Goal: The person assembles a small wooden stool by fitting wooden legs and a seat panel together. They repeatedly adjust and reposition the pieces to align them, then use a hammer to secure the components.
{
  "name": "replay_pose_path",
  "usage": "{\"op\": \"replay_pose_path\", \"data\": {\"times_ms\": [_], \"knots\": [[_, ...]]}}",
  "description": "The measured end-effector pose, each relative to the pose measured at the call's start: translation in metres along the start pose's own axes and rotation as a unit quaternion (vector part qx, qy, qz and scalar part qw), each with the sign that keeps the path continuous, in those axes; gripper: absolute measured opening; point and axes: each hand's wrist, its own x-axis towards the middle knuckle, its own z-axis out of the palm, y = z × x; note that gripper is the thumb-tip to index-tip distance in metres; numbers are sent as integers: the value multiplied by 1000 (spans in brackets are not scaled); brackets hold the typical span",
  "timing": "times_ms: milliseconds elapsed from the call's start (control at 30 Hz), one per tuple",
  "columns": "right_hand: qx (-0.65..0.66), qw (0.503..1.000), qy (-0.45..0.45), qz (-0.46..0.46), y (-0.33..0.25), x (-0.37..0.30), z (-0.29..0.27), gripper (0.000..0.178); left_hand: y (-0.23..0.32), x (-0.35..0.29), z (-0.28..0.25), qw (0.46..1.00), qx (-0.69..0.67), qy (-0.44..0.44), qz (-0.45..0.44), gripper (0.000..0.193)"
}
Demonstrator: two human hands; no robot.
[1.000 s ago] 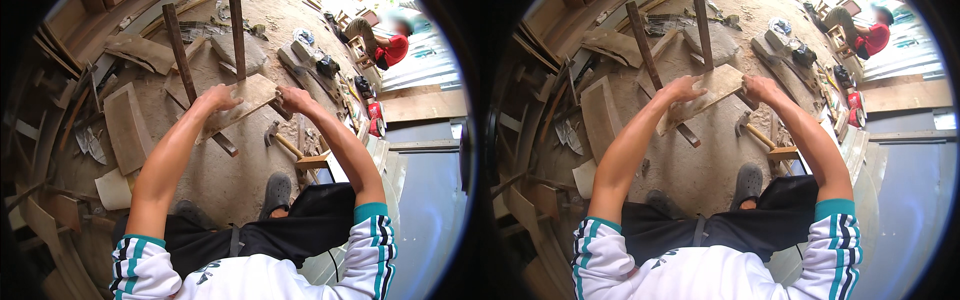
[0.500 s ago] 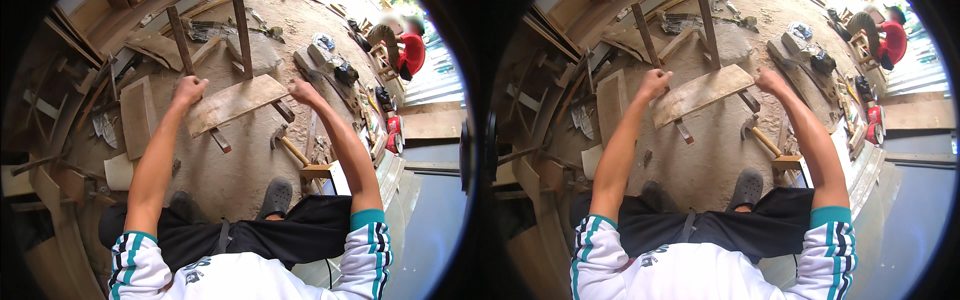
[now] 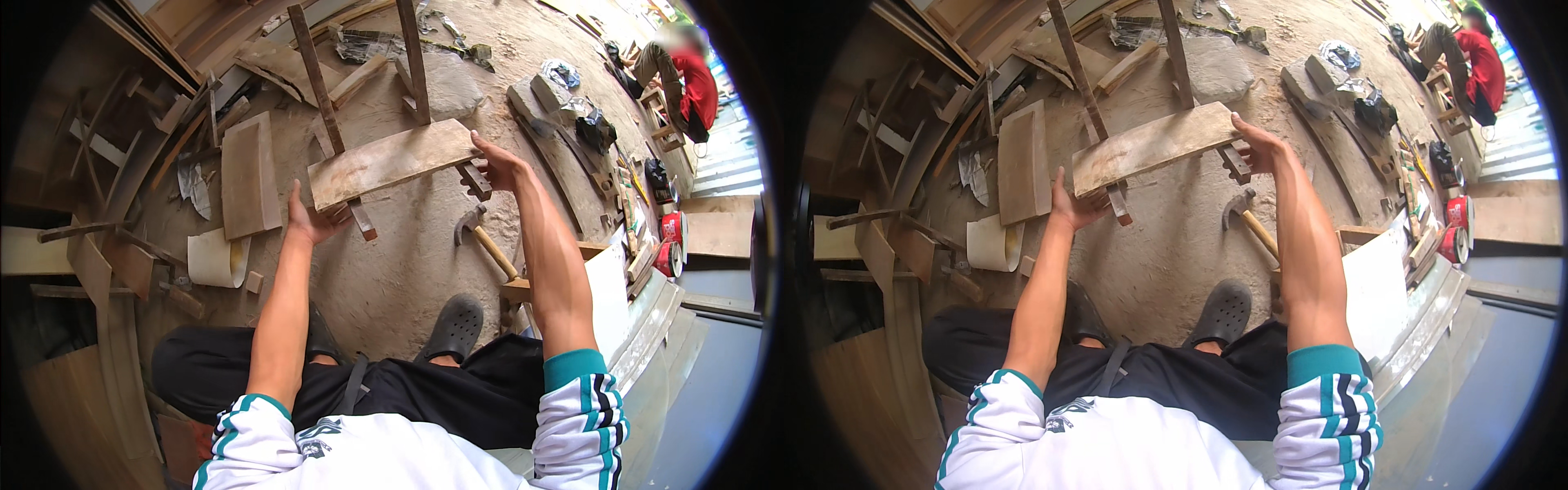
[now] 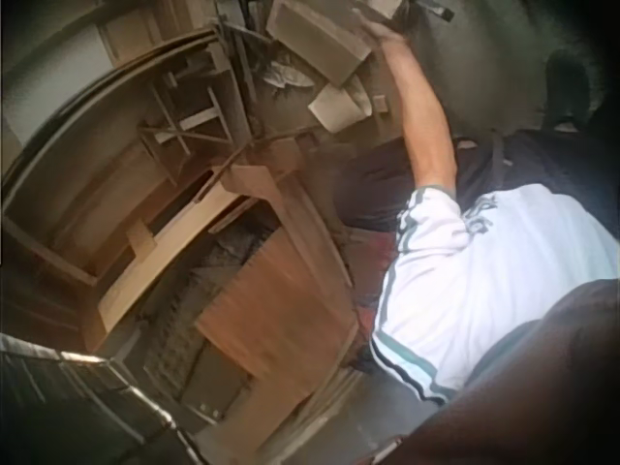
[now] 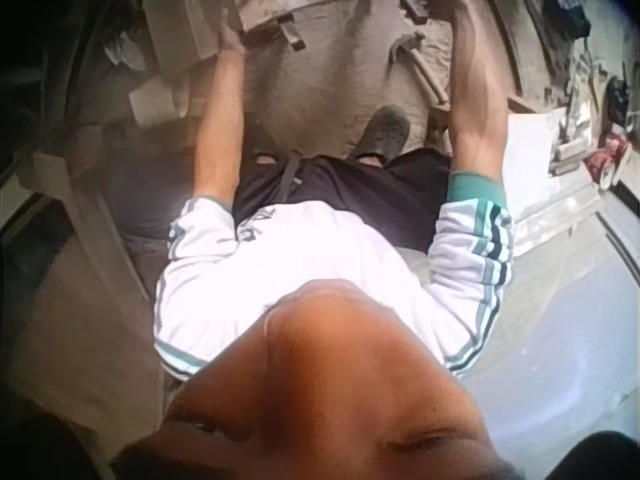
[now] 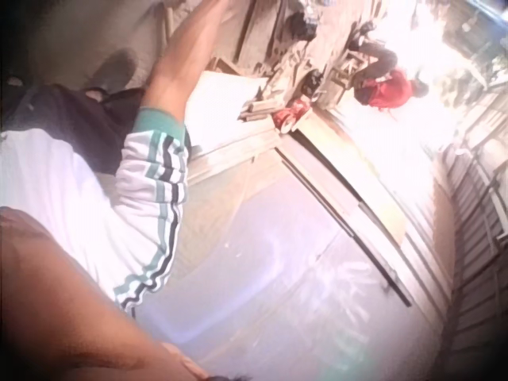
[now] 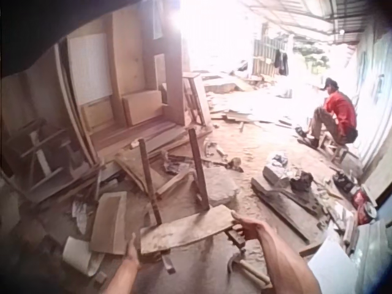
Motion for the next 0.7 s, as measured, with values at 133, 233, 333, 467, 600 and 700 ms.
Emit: {"op": "replay_pose_path", "data": {"times_ms": [133, 233, 333, 467, 600, 700], "knots": [[60, 998, 0, -26, -4, -22, 23, 73, -11, -7, 4, 986, 11, -164, 21, 98], [83, 996, 8, -26, 3, -16, 17, 71, -14, -13, 22, 977, 8, -212, 34, 94], [87, 995, 36, -28, 4, -14, 20, 67, -14, -14, 31, 974, -16, -223, 38, 91], [58, 997, 21, -55, 6, -18, 25, 57, -12, -5, 27, 970, -45, -237, 38, 87], [57, 997, 7, -52, 7, -21, 23, 48, -11, -2, 25, 972, -31, -228, 51, 81], [46, 998, 15, -50, 4, -22, 27, 46, -9, -1, 24, 973, -34, -224, 47, 77]]}}
